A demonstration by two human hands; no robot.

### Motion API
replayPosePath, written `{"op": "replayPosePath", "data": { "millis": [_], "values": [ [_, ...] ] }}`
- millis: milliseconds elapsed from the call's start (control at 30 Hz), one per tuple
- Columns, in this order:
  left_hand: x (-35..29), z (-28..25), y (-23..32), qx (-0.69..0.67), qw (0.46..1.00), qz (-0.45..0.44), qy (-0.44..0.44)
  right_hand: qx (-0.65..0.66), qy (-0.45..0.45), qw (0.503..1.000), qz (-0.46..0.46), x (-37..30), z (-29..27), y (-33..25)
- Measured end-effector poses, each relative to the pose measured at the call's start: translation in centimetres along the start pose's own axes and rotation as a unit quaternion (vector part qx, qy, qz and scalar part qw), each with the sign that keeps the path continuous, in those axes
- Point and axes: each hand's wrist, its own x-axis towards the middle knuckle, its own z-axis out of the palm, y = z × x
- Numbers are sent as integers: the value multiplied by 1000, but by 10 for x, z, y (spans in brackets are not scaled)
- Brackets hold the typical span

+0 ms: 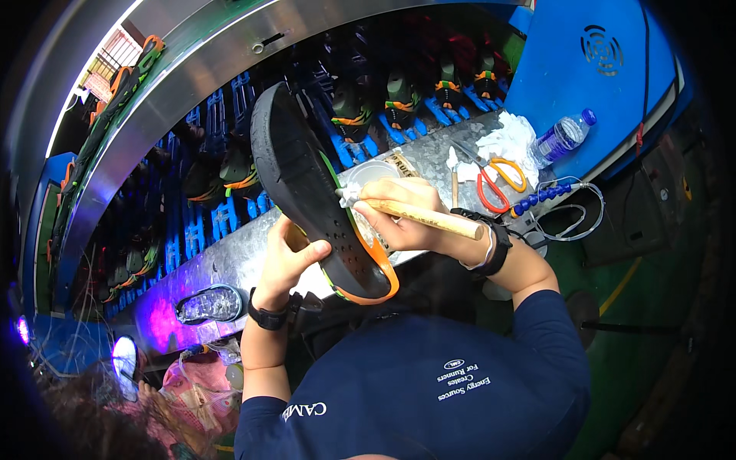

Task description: Applying adhesive to the edges of shoe soles using a brush and placing them onto a conveyor belt for assembly.

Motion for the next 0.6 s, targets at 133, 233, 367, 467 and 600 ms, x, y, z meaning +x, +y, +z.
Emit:
{"op": "replayPosePath", "data": {
  "millis": [133,233,367,467,600],
  "values": [
    [-1,-4,2,-8,1000,10,10,-1,-16,1000,-12,-10,1,-5],
    [-2,-6,4,-7,1000,5,17,1,-22,1000,-19,-16,2,-13],
    [-4,-9,6,8,1000,13,25,47,-41,998,-14,-22,4,-17],
    [-2,-12,8,14,999,15,28,47,-69,997,2,-26,2,-20],
    [-1,-14,12,3,999,30,31,52,-72,996,22,-34,1,-22]
  ]
}}
